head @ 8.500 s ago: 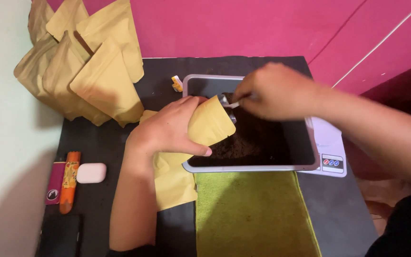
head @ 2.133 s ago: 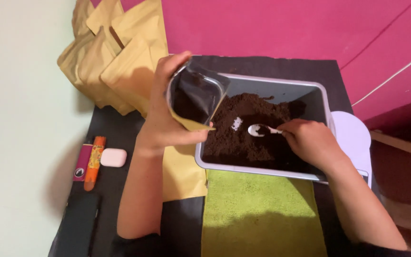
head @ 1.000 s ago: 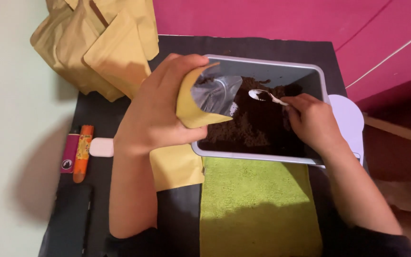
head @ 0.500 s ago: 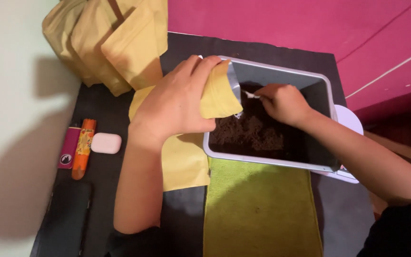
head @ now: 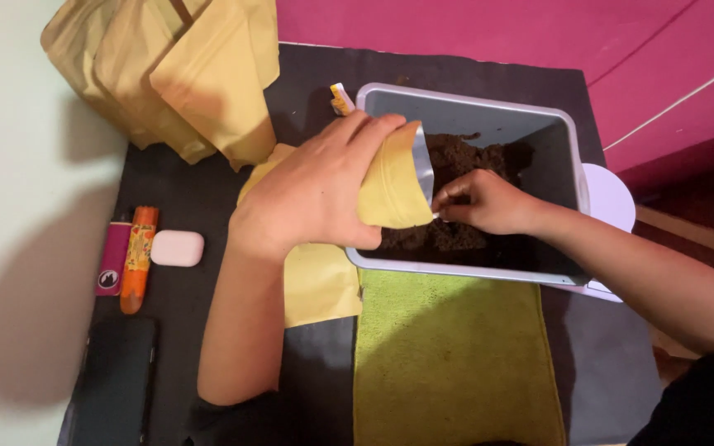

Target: The person opens a yellow pouch, scoops coffee grounds from a bin using a spoon, and fills the pouch.

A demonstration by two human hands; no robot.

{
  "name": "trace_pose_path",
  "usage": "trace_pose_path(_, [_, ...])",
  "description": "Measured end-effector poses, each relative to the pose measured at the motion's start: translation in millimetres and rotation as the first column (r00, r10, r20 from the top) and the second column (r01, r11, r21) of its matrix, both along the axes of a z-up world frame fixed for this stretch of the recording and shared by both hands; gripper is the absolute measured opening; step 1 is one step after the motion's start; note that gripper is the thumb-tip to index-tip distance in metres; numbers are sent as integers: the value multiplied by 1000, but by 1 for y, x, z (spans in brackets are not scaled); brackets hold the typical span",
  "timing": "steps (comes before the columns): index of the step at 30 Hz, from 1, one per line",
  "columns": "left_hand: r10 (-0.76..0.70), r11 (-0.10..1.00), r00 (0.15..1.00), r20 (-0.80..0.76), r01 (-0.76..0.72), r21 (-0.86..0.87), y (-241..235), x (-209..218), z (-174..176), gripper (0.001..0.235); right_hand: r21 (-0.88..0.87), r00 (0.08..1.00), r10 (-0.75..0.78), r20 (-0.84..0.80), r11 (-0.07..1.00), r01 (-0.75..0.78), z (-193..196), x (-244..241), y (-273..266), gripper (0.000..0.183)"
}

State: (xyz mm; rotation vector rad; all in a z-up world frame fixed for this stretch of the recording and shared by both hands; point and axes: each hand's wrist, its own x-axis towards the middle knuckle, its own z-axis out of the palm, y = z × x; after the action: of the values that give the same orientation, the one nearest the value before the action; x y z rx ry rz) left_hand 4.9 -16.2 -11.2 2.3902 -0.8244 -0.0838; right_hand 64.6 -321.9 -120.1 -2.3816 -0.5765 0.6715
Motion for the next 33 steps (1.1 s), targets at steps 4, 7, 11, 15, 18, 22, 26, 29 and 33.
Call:
trace_pose_path(4, [-91,996,991,-99,89,-30,-2,3,2,112,31,997,27,-78,999,-25,25,1,-10,17])
trace_pose_path(7, [-168,984,975,-147,156,-85,-4,8,-1,113,-8,998,19,-54,1000,-19,45,1,-21,17])
trace_pose_path(11, [-161,987,948,-276,160,-23,-6,13,0,122,-137,997,-54,-58,990,45,86,-3,-32,20])
trace_pose_path(15, [-179,984,947,-267,167,-67,-8,18,-11,120,-211,999,-32,-5,977,30,119,-1,-45,24])
trace_pose_path(18, [-182,983,955,-234,168,-79,-12,21,-17,114,-179,994,-113,-10,978,109,143,-1,-46,25])
trace_pose_path(22, [-139,990,963,-231,132,-46,-15,20,-16,109,-145,994,-104,24,984,107,162,7,-45,25])
trace_pose_path(26, [-95,995,974,-204,86,-54,-16,21,-19,106,-126,992,-123,24,984,125,175,12,-32,25])
trace_pose_path(29, [-68,997,976,-208,58,-51,-17,21,-14,102,-139,992,-126,9,982,126,184,10,-15,24])
trace_pose_path(33, [-36,999,969,-243,31,-22,-16,23,-17,108,-158,991,-134,-7,979,131,189,7,4,21])
